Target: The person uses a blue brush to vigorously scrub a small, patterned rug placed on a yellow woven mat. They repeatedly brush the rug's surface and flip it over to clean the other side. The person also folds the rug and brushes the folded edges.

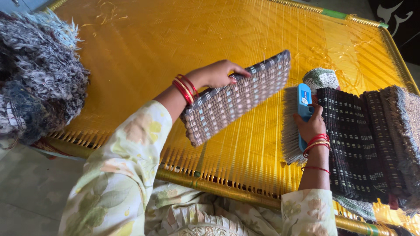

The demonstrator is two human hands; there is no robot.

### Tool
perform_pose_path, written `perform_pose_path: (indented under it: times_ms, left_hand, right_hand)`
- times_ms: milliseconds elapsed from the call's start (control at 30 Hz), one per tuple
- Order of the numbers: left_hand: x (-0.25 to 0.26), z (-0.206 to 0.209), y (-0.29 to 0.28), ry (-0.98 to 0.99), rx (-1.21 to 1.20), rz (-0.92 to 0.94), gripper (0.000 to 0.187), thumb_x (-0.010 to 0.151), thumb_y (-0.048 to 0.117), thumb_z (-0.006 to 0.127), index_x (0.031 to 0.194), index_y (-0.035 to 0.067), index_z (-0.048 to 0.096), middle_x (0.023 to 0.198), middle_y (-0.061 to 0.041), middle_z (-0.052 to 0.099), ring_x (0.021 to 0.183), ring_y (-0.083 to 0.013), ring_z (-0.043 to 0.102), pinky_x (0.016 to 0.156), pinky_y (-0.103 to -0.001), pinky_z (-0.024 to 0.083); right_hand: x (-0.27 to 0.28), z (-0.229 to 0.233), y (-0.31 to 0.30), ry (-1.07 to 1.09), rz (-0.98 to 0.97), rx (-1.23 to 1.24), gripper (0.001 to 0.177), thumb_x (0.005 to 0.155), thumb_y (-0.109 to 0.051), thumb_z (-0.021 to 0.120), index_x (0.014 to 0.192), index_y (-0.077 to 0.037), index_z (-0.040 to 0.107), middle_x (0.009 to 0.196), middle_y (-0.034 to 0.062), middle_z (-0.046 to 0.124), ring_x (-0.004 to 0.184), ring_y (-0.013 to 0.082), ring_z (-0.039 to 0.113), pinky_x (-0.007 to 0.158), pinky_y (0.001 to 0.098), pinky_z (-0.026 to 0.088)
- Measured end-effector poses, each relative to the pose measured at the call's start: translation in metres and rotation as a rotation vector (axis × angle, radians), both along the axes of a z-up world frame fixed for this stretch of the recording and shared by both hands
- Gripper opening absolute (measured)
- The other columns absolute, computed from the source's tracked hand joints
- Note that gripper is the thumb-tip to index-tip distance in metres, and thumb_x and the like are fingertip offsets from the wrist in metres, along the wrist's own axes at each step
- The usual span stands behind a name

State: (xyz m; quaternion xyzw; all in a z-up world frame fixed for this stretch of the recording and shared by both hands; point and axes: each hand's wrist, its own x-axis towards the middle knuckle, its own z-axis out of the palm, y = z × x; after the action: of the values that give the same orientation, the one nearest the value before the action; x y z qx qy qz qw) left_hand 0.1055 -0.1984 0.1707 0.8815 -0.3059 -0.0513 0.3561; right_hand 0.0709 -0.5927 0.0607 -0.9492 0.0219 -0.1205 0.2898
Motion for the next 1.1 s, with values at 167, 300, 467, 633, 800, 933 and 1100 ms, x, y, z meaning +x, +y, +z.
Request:
perform_pose_path:
  times_ms: [167, 300, 467, 633, 800, 933, 1100]
  left_hand:
    - [0.033, -0.08, 0.027, 0.112, -0.115, 0.078, 0.041, 0.088, 0.003, 0.069, 0.126, 0.019, 0.072, 0.126, -0.009, 0.074, 0.113, -0.0237, 0.068, 0.1, -0.034, 0.05]
    - [0.035, -0.146, 0.046, 0.201, 0.018, 0.395, 0.047, 0.087, -0.004, 0.06, 0.127, 0.017, 0.074, 0.119, -0.014, 0.076, 0.106, -0.0252, 0.072, 0.095, -0.033, 0.054]
    - [0.027, -0.146, 0.05, 0.19, -0.163, 0.485, 0.043, 0.083, -0.003, 0.061, 0.122, 0.013, 0.072, 0.117, -0.013, 0.075, 0.099, -0.028, 0.073, 0.088, -0.036, 0.056]
    - [0.017, -0.136, 0.051, -0.407, -0.078, 0.618, 0.039, 0.081, -0.007, 0.06, 0.113, 0.009, 0.074, 0.116, -0.017, 0.071, 0.109, -0.0362, 0.066, 0.095, -0.044, 0.052]
    - [-0.021, -0.131, 0.087, -0.458, -0.051, 0.685, 0.032, 0.081, 0.001, 0.068, 0.111, 0.01, 0.073, 0.113, -0.014, 0.072, 0.11, -0.0347, 0.066, 0.096, -0.045, 0.052]
    - [-0.068, -0.144, 0.132, -0.298, -0.045, 0.871, 0.027, 0.084, 0.009, 0.073, 0.11, 0.011, 0.074, 0.112, -0.013, 0.073, 0.105, -0.0331, 0.068, 0.092, -0.044, 0.054]
    - [-0.093, -0.169, 0.155, -0.106, -0.176, 0.93, 0.027, 0.085, 0.017, 0.076, 0.111, 0.01, 0.074, 0.108, -0.01, 0.076, 0.102, -0.0289, 0.072, 0.091, -0.04, 0.056]
  right_hand:
    - [-0.003, 0.005, 0.003, 0.028, -0.012, 0.001, 0.075, 0.088, -0.04, 0.076, 0.146, -0.008, 0.039, 0.119, 0.0354, 0.065, 0.108, 0.051, 0.066, 0.092, 0.0536, 0.053]
    - [-0.003, 0.006, 0.004, 0.027, -0.016, 0.006, 0.074, 0.088, -0.04, 0.075, 0.146, -0.008, 0.04, 0.119, 0.0356, 0.065, 0.108, 0.0514, 0.066, 0.091, 0.0539, 0.053]
    - [0.002, -0.001, 0.0, -0.026, 0.001, -0.008, 0.074, 0.088, -0.039, 0.077, 0.145, -0.008, 0.041, 0.118, 0.0364, 0.065, 0.109, 0.0537, 0.064, 0.092, 0.0553, 0.052]
    - [0.005, -0.01, -0.004, -0.046, 0.008, -0.019, 0.073, 0.087, -0.04, 0.077, 0.143, -0.009, 0.042, 0.118, 0.0357, 0.066, 0.109, 0.0539, 0.064, 0.093, 0.0559, 0.051]
    - [0.009, -0.013, -0.008, -0.022, -0.003, -0.029, 0.075, 0.087, -0.041, 0.078, 0.144, -0.009, 0.042, 0.117, 0.036, 0.066, 0.109, 0.0539, 0.064, 0.094, 0.0563, 0.051]
    - [0.01, -0.014, -0.009, -0.049, 0.006, -0.047, 0.075, 0.086, -0.04, 0.08, 0.143, -0.01, 0.044, 0.119, 0.0344, 0.066, 0.108, 0.0542, 0.064, 0.094, 0.0572, 0.05]
    - [-0.007, 0.0, 0.029, -0.257, 0.121, -0.019, 0.068, 0.09, -0.034, 0.083, 0.142, -0.008, 0.046, 0.123, 0.0303, 0.067, 0.109, 0.0486, 0.066, 0.093, 0.0543, 0.052]
